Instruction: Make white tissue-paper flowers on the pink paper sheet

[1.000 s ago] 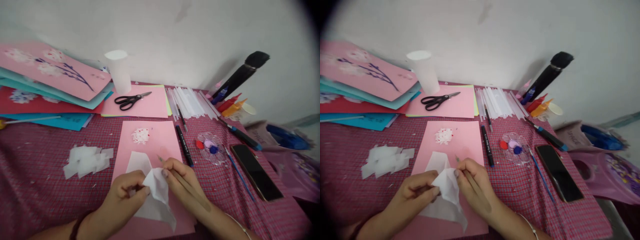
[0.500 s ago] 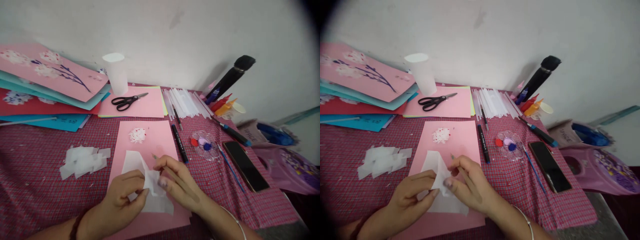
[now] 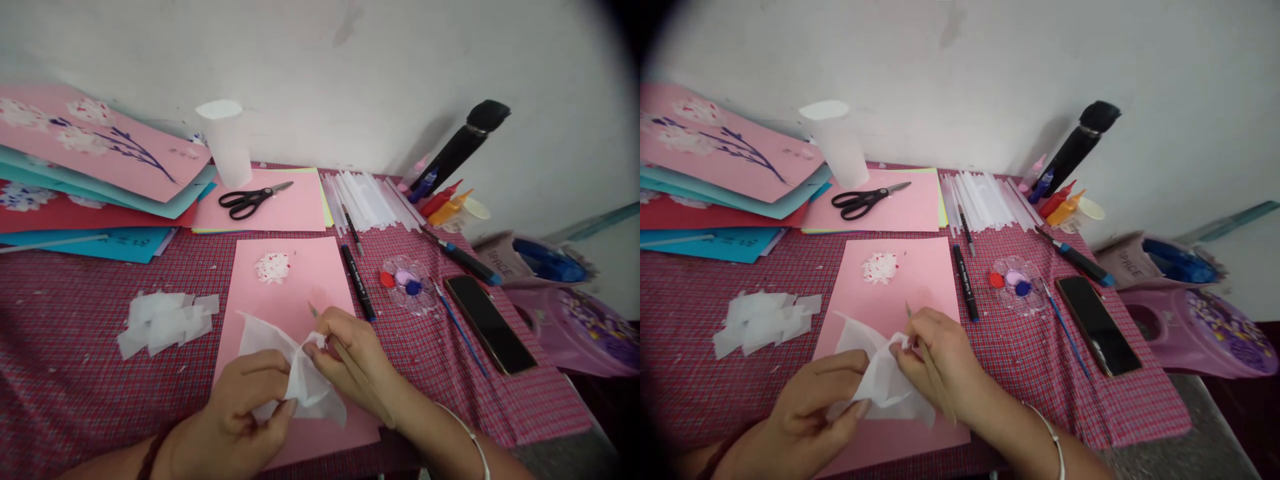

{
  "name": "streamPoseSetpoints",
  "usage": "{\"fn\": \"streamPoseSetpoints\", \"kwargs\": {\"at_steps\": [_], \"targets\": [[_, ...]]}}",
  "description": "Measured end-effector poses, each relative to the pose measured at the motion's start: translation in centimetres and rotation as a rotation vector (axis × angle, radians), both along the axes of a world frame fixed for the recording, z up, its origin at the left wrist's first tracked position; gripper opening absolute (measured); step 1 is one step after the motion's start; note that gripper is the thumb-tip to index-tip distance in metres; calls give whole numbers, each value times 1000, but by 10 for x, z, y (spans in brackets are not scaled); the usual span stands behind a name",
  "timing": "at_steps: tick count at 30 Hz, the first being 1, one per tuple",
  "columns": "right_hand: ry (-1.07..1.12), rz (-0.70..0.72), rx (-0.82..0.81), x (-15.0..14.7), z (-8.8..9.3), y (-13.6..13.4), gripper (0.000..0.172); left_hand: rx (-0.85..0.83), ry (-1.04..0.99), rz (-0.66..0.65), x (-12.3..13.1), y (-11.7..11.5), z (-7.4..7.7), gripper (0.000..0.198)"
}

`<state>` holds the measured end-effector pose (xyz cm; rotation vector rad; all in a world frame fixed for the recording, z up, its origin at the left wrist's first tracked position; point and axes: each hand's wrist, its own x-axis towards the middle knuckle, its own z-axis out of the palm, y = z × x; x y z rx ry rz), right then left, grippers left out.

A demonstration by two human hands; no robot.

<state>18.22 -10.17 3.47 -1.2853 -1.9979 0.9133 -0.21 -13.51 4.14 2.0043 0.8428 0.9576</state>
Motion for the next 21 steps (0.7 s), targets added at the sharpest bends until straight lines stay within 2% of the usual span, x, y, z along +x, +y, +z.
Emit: {"fn": "streamPoseSetpoints", "kwargs": {"at_steps": [4, 7, 12, 17, 21], "targets": [[-69, -25, 115, 0, -2, 0, 17, -6, -3, -16, 1, 0, -2, 20], [-53, 7, 77, 3, -2, -1, 15, -20, 23, -3, 1, 1, -6, 20], [3, 134, 65, 7, -3, -2, 30, 4, 90, 16, 3, 0, -10, 22], [-117, 134, 111, 3, -7, -2, 14, 61, 179, 1, 7, -2, -6, 23], [-181, 116, 149, 0, -9, -3, 10, 113, 215, -30, 8, -7, -4, 22]]}}
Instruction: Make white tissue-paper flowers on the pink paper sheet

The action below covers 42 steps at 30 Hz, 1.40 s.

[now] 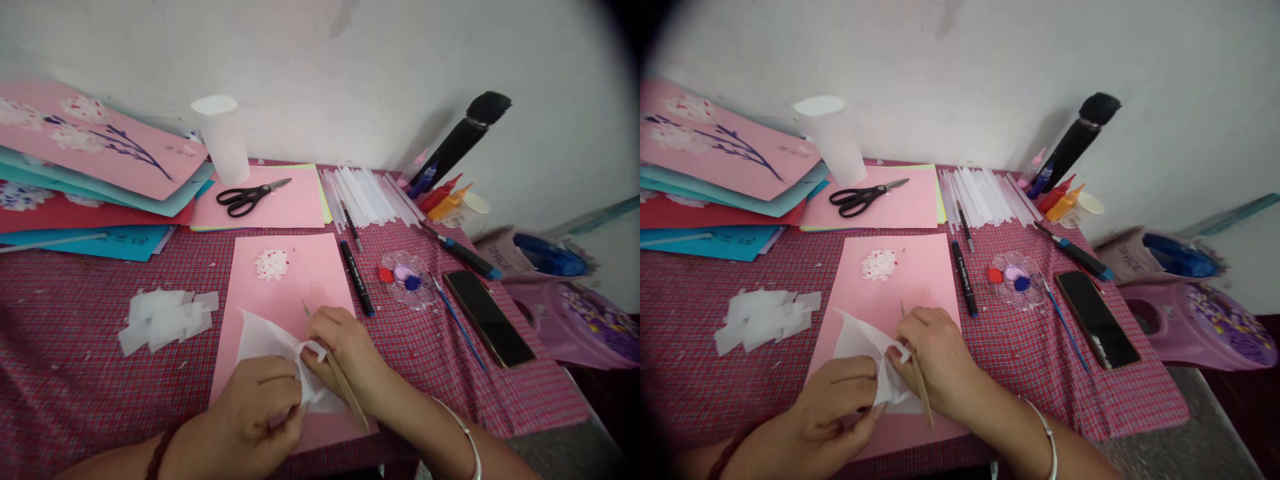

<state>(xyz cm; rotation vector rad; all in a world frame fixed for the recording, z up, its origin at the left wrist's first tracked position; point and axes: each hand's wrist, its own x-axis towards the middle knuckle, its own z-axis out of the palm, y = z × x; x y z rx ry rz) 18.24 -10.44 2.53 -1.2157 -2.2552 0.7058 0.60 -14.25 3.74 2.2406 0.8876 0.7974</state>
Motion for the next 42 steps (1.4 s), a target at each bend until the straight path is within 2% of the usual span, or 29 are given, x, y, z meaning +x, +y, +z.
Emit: {"fn": "streamPoseSetpoints", "kwargs": {"at_steps": [4, 7, 10, 15, 18, 21, 23, 25, 27, 28, 30, 32, 33, 35, 37, 39, 42], "targets": [[55, -27, -18, 1, -3, 2, 12, 5, -15, -3, -2, -3, -1, 22], [94, -34, -47, 1, -5, 4, 12, -75, -55, -8, -4, -1, -1, 22], [127, -49, -120, 0, -1, 4, 9, -259, -130, 33, -6, 1, -1, 21], [301, -36, -314, 2, 9, 6, 7, -705, -403, 93, -12, 7, -9, 14], [435, -44, -327, 8, 12, 11, 9, -808, -533, 164, -21, 17, -8, 13], [545, -71, -326, 18, 15, 16, 13, -705, -539, 287, -41, 33, 13, 10], [558, -110, -317, 24, 15, 18, 15, -582, -455, 387, -58, 45, 40, 11], [506, -142, -278, 28, 15, 19, 14, -441, -266, 501, -76, 58, 71, 13], [420, -147, -214, 30, 14, 19, 12, -94, 13, 627, -91, 72, 99, 19], [375, -138, -174, 30, 14, 19, 12, 93, 164, 649, -97, 79, 110, 21], [279, -108, -80, 29, 13, 20, 12, 412, 452, 660, -105, 95, 122, 20], [181, -86, 18, 29, 11, 23, 13, 654, 697, 638, -110, 111, 124, 19], [136, -82, 57, 29, 10, 25, 13, 719, 801, 600, -112, 119, 122, 19], [57, -81, 109, 30, 6, 30, 14, 735, 952, 495, -115, 135, 113, 22], [-20, -71, 133, 33, 2, 36, 15, 613, 997, 487, -120, 148, 102, 23], [-109, -43, 145, 38, -1, 43, 18, 407, 989, 548, -130, 154, 90, 24], [-266, 19, 187, 48, -4, 56, 23, 182, 959, 501, -151, 147, 73, 23]]}}
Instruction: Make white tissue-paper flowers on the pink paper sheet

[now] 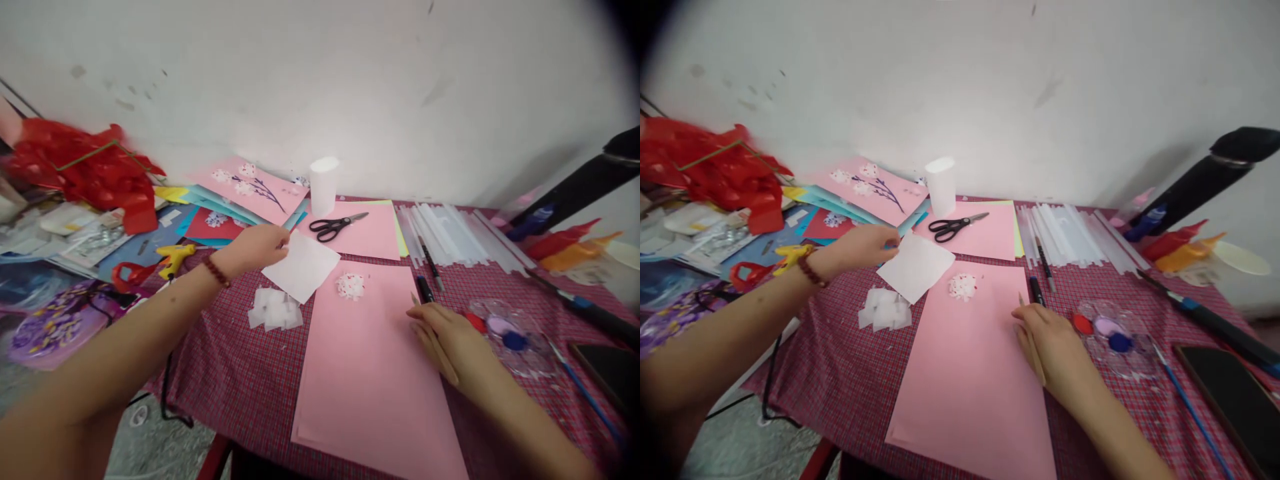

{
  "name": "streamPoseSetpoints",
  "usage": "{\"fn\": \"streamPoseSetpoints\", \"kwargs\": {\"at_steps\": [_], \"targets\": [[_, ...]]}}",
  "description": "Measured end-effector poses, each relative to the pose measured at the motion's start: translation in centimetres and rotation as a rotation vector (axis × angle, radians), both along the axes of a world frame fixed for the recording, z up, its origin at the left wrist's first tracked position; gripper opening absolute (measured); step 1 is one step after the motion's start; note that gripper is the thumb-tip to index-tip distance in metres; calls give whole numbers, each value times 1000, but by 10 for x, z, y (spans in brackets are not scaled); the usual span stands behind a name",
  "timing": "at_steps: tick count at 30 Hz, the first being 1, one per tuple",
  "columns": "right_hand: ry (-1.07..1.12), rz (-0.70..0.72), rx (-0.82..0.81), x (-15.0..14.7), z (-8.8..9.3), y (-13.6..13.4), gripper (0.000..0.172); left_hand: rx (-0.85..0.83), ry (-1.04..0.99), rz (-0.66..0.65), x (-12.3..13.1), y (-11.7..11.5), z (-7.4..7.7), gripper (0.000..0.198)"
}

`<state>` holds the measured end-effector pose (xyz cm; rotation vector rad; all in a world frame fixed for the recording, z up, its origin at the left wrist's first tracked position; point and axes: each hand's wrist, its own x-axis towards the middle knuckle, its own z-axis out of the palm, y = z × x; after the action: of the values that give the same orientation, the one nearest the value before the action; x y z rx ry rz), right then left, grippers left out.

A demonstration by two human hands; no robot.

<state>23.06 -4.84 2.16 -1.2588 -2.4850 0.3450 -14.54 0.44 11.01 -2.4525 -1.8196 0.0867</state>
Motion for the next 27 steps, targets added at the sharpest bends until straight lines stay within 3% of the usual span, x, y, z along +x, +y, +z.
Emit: {"fn": "streamPoseSetpoints", "kwargs": {"at_steps": [4, 7, 12, 16, 18, 23, 27], "targets": [[-269, -31, 121, 16, -1, 30, 26, -124, -67, -85, -18, -25, -21, 36], [-439, -106, 224, 21, 2, 53, 30, -166, -135, -117, -12, -42, -34, 28], [-393, -170, 221, 1, 16, 54, 35, -203, -87, -256, 4, -55, -53, 17], [-212, -6, 133, -44, 24, 40, 27, -163, -161, -408, 0, -48, -71, 17], [-191, 131, 121, -72, 25, 37, 28, -124, -183, -415, -6, -43, -76, 19], [-289, 424, 131, -129, 21, 45, 25, -49, -180, -253, -26, -43, -68, 25], [-307, 479, 151, -156, 19, 68, 35, -132, -185, -171, -39, -56, -55, 22]]}}
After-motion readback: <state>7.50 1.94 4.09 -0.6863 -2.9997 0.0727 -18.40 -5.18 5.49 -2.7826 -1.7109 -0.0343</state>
